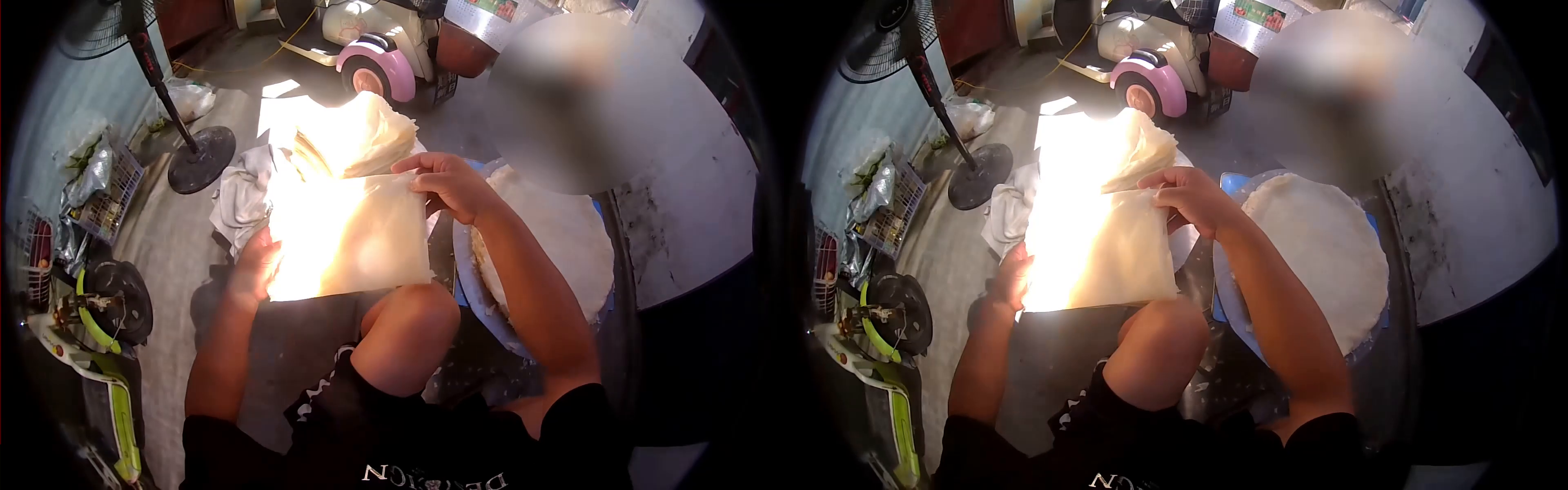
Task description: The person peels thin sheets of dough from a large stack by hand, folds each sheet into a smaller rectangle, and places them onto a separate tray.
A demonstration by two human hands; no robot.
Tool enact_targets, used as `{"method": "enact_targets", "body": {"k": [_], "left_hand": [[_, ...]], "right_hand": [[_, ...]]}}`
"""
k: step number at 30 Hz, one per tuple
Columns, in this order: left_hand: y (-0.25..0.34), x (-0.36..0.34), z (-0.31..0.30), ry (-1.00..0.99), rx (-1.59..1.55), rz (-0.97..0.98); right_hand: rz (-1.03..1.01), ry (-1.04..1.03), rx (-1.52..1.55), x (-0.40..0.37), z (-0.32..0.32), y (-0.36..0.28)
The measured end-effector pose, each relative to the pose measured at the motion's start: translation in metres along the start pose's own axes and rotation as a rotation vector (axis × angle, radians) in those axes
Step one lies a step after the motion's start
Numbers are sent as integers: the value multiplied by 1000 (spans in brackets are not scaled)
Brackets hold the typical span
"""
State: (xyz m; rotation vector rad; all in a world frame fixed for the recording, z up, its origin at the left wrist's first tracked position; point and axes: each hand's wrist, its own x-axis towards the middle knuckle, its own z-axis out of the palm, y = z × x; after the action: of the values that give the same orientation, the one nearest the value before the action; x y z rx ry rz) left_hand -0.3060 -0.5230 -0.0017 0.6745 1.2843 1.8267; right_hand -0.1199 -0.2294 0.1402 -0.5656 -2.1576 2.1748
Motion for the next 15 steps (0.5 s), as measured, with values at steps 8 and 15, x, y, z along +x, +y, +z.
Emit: {"method": "enact_targets", "body": {"k": [8,15], "left_hand": [[18,58,-29,-27,149,-238],[-3,70,-35,110,166,-293]], "right_hand": [[106,351,-304,80,-9,144],[179,292,-73,54,3,131]]}}
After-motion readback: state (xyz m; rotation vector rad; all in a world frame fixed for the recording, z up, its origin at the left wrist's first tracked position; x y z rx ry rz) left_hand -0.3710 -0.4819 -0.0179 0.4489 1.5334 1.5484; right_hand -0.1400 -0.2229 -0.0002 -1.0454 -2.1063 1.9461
